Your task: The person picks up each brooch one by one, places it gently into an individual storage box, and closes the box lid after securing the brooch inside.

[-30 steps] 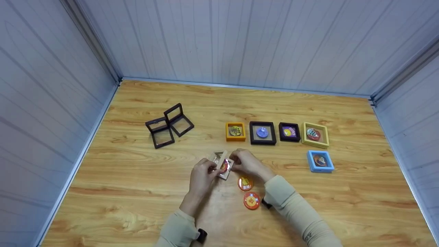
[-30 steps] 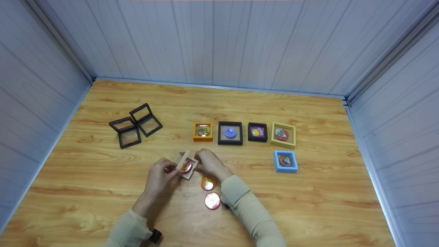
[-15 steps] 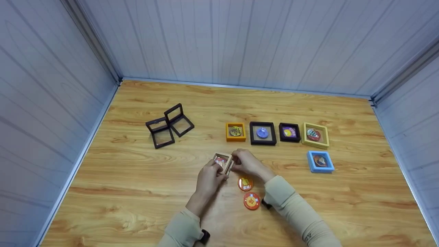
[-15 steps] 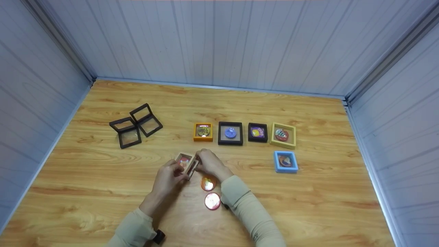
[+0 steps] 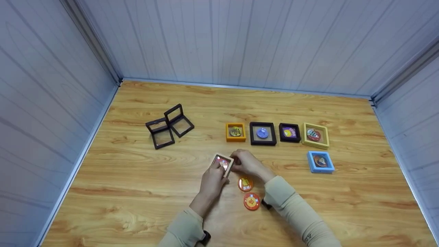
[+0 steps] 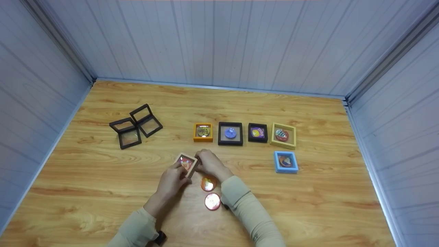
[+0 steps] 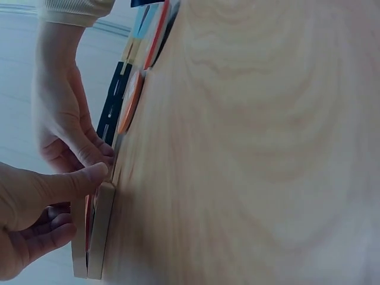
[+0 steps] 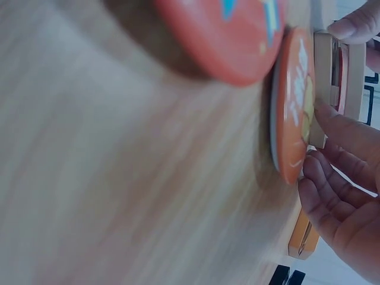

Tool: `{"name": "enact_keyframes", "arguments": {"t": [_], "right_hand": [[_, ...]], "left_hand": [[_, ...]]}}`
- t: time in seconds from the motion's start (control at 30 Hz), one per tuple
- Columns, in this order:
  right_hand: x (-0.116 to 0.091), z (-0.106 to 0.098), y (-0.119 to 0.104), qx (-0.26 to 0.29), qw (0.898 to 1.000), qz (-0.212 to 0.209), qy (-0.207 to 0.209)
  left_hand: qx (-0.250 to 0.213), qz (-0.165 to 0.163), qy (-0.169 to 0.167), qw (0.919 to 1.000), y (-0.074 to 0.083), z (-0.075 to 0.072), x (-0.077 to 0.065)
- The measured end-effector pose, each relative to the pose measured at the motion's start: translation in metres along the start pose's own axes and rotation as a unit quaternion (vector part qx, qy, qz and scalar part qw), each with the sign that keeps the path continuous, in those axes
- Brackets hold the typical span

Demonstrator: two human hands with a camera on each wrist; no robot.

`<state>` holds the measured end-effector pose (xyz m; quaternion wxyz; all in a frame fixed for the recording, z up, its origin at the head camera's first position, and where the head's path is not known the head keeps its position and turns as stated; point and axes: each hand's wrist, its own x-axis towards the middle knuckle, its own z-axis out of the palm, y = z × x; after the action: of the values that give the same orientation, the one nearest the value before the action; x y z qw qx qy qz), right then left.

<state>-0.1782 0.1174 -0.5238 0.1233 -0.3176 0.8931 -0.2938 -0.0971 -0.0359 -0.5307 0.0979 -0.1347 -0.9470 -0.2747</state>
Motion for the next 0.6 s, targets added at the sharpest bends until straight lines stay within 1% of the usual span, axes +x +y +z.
{"name": "enact_keyframes", "arguments": {"t": [0.2,0.27,0.43,0.6], "right_hand": [[-0.0007,0.0004,0.0,-0.011,1.0,-0.009,0.002],[-0.0013,-0.0002,-0.0006,-0.013,1.0,-0.011,0.003],[-0.0054,-0.0028,-0.0037,-0.015,1.0,-0.007,0.014],[-0.009,-0.0039,-0.0062,-0.035,0.998,-0.029,0.039]], "left_hand": [[0.036,0.009,-0.001,0.9993,0.0023,0.0017,-0.0008],[0.035,0.012,0.001,0.9993,0.0024,0.0016,-0.0013],[0.014,0.02,0.007,0.9997,0.002,-0.0009,-0.0033],[0.019,0.035,0.021,0.999,0.0013,-0.007,-0.0038]]}}
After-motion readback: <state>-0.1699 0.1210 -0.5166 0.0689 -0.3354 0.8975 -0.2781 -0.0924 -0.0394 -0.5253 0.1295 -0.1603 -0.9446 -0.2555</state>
